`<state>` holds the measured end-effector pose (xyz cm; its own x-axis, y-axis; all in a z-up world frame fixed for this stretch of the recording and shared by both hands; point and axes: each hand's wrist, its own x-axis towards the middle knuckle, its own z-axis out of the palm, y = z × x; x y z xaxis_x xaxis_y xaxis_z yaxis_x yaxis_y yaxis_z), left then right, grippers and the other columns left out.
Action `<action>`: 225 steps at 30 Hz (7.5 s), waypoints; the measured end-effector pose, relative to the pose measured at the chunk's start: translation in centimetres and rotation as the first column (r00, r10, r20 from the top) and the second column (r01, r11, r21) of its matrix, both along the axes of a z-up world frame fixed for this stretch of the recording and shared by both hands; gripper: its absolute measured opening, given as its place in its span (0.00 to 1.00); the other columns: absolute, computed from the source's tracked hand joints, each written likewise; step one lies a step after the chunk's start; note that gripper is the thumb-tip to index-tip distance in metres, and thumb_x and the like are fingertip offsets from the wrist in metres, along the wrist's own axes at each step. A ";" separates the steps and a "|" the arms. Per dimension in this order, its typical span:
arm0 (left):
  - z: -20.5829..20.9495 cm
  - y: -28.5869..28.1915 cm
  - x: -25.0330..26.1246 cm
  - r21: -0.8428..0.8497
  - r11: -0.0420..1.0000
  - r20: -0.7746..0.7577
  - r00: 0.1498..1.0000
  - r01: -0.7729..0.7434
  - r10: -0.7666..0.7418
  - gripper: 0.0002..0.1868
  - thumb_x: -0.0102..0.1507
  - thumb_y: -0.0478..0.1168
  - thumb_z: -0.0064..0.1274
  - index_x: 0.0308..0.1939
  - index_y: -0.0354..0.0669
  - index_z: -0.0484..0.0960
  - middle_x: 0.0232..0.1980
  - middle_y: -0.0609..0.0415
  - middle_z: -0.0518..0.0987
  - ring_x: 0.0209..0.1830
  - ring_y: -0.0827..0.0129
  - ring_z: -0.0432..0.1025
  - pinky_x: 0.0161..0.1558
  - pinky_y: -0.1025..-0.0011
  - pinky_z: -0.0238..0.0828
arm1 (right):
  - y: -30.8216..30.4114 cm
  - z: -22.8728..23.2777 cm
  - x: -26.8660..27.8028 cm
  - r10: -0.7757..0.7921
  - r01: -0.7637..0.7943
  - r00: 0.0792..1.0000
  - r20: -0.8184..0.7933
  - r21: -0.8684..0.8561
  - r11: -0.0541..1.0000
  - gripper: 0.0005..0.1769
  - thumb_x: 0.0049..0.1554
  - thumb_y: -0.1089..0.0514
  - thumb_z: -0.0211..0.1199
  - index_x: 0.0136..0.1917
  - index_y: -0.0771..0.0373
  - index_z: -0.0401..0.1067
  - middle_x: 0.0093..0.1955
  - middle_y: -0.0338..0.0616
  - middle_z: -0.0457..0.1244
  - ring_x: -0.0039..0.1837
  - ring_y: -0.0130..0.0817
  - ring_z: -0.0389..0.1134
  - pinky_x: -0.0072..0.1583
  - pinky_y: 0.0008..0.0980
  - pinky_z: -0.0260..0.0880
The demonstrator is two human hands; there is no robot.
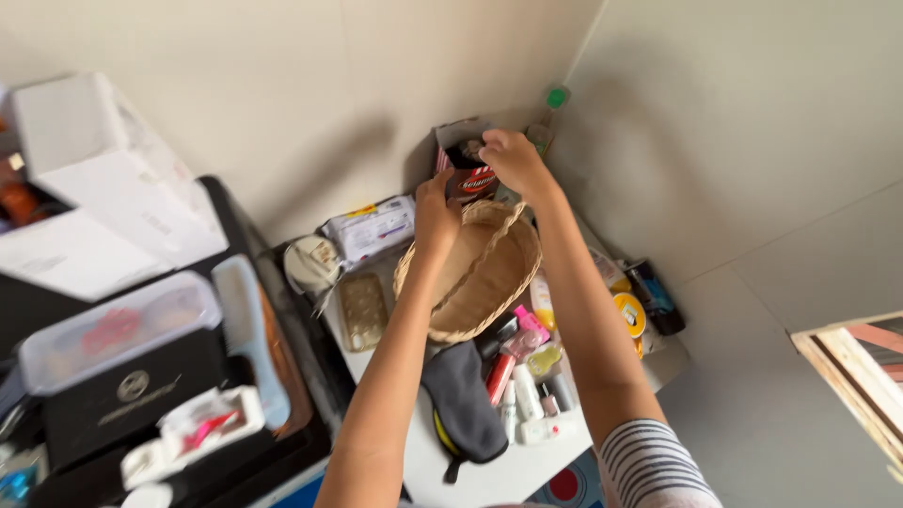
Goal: Organizing and tidying items on a desk, including boxes, a basket, and wiping the surface with a cloth
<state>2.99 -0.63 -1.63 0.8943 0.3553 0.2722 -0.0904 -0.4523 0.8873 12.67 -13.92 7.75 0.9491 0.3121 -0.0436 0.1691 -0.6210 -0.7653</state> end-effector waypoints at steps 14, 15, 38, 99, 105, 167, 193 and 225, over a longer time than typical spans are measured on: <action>-6.2 -0.3 9.2 0.232 0.967 -0.292 0.956 0.106 -0.035 0.30 0.69 0.34 0.47 0.75 0.56 0.64 0.69 0.24 0.60 0.62 0.31 0.71 0.52 0.47 0.80 | -4.5 -1.4 6.6 0.092 -0.189 0.851 -0.517 -0.139 0.972 0.35 0.65 0.60 0.50 0.84 0.51 0.50 0.80 0.60 0.52 0.80 0.62 0.50 0.75 0.61 0.54; -7.0 -0.3 9.9 0.262 0.958 -0.315 0.949 0.115 -0.028 0.30 0.69 0.36 0.49 0.75 0.57 0.64 0.68 0.26 0.63 0.60 0.32 0.73 0.51 0.47 0.80 | -5.1 -4.0 8.3 0.130 -0.214 0.841 -0.525 -0.102 0.972 0.37 0.63 0.60 0.52 0.84 0.53 0.50 0.79 0.62 0.54 0.81 0.62 0.49 0.75 0.60 0.54; 20.4 3.6 -6.2 0.345 0.923 0.153 0.980 -0.173 0.127 0.06 0.69 0.37 0.50 0.45 0.49 0.67 0.31 0.46 0.79 0.31 0.40 0.73 0.29 0.50 0.61 | -4.3 10.0 -3.0 0.162 -0.307 0.912 0.376 0.366 0.879 0.54 0.56 0.58 0.74 0.83 0.42 0.43 0.69 0.52 0.50 0.67 0.39 0.61 0.64 0.36 0.71; 12.3 48.3 -41.6 -0.060 0.990 0.170 0.976 -0.130 0.138 0.52 0.71 0.45 0.55 0.79 0.59 0.26 0.83 0.38 0.54 0.78 0.46 0.61 0.72 0.45 0.62 | 47.8 6.7 -37.7 0.348 -0.317 0.753 0.559 -0.155 0.936 0.47 0.52 0.55 0.79 0.70 0.68 0.50 0.49 0.61 0.69 0.45 0.68 0.70 0.43 0.57 0.71; 11.6 48.2 -40.9 -0.066 0.977 0.092 0.974 -0.202 0.207 0.53 0.68 0.41 0.58 0.79 0.62 0.29 0.78 0.42 0.65 0.72 0.47 0.68 0.68 0.49 0.67 | 44.1 9.6 -36.6 0.292 -0.468 0.775 0.561 0.197 0.862 0.13 0.61 0.71 0.59 0.59 0.64 0.68 0.42 0.45 0.69 0.28 0.28 0.66 0.31 0.29 0.74; 12.9 37.3 -46.7 0.368 0.927 -0.571 0.804 0.074 0.162 0.39 0.66 0.59 0.52 0.76 0.47 0.64 0.76 0.39 0.62 0.76 0.35 0.54 0.67 0.23 0.41 | 29.2 3.5 -34.1 0.380 -0.349 0.924 0.037 -0.324 0.879 0.34 0.61 0.42 0.60 0.75 0.59 0.66 0.73 0.64 0.55 0.72 0.74 0.58 0.71 0.59 0.61; 14.0 9.7 -43.1 0.586 0.809 -0.153 0.987 0.044 0.057 0.32 0.64 0.54 0.57 0.70 0.47 0.72 0.72 0.39 0.67 0.75 0.36 0.57 0.69 0.33 0.51 | 5.4 -1.1 -33.9 0.498 -0.512 0.858 0.128 0.125 0.850 0.28 0.63 0.54 0.63 0.73 0.65 0.65 0.63 0.67 0.65 0.65 0.63 0.68 0.62 0.57 0.69; -11.1 -8.9 -39.1 -0.347 0.930 -0.719 0.671 -0.122 -0.180 0.50 0.61 0.48 0.56 0.78 0.50 0.40 0.65 0.32 0.72 0.66 0.39 0.69 0.62 0.44 0.70 | -8.3 -28.2 -41.0 0.066 0.050 0.840 -0.539 0.198 0.979 0.29 0.59 0.49 0.66 0.69 0.49 0.59 0.58 0.57 0.65 0.63 0.54 0.69 0.64 0.50 0.69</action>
